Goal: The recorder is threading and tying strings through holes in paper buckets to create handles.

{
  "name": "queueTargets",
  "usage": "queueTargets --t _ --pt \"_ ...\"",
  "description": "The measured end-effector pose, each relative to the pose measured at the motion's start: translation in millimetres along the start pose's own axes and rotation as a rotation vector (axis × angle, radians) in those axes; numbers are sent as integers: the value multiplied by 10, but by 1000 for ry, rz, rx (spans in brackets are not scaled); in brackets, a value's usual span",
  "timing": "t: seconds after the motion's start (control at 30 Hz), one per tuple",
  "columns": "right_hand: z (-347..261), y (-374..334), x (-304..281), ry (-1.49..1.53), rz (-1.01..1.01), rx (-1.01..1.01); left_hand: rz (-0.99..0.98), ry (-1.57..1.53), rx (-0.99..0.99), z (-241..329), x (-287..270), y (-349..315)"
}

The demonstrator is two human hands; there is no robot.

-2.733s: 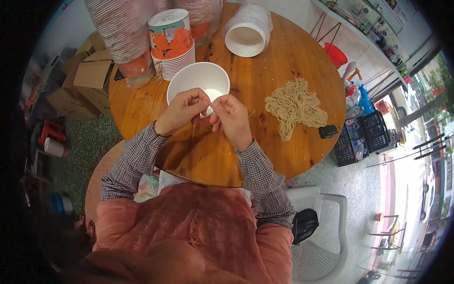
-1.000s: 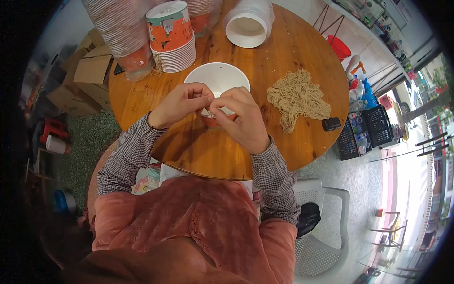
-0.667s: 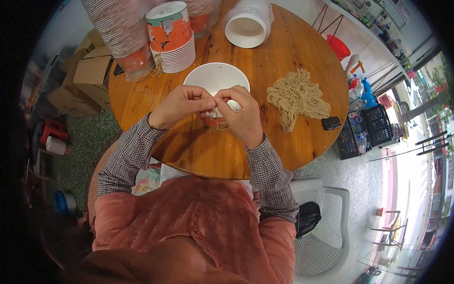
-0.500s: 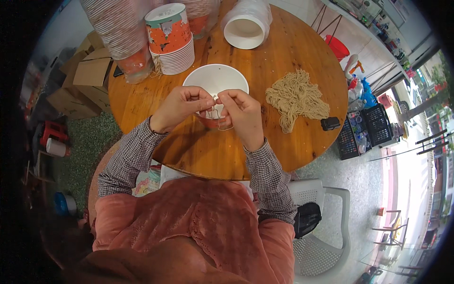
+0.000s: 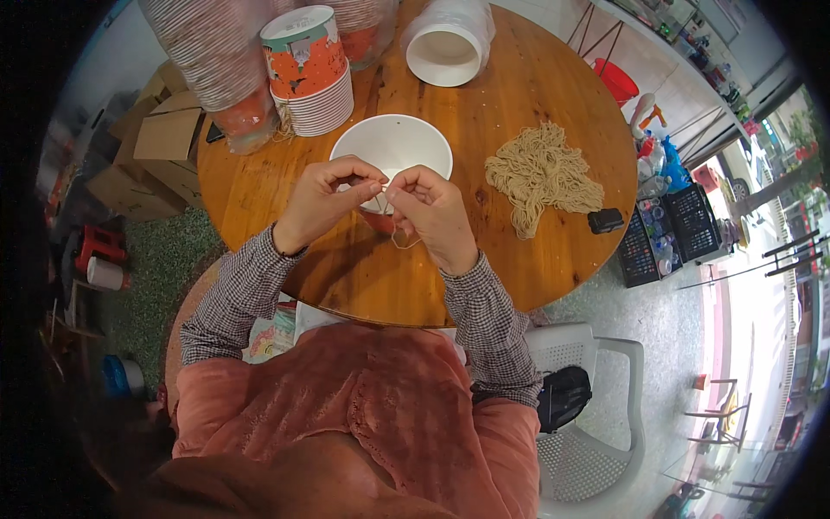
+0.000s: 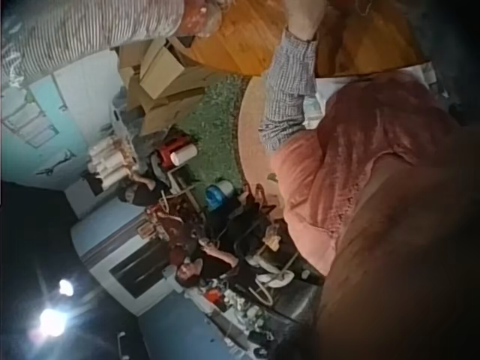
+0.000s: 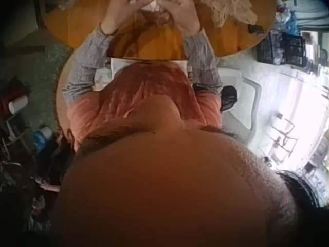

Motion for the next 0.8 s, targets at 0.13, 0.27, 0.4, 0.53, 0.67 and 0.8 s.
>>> queueTargets --t 0.13,0.27,0.4,0.53,0.67,0.8 --pt "45 -23 9 61 33 -128 -8 -90 -112 -49 39 -8" --pt "57 -77 21 15 92 -150 57 -303 -99 -93 49 -7" --pt "53 -99 43 -40 122 -251 88 -272 -89 -91 56 -30" --pt "61 -118 34 -77 124 -242 169 7 47 -19 63 -78" --pt "49 -135 19 -24 123 -262 205 116 150 92 96 -92" --pt "40 -140 19 -18 115 -278 246 397 366 201 144 -139"
Point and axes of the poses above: each hand's wrist, its own y-axis towards the middle knuckle, its own x-axis out of the palm, z = x × y, the point moved 5 cm from there along y, towards the middle knuckle, and after that the axes turned 4 degrees about -x, right-handed, at the moved point
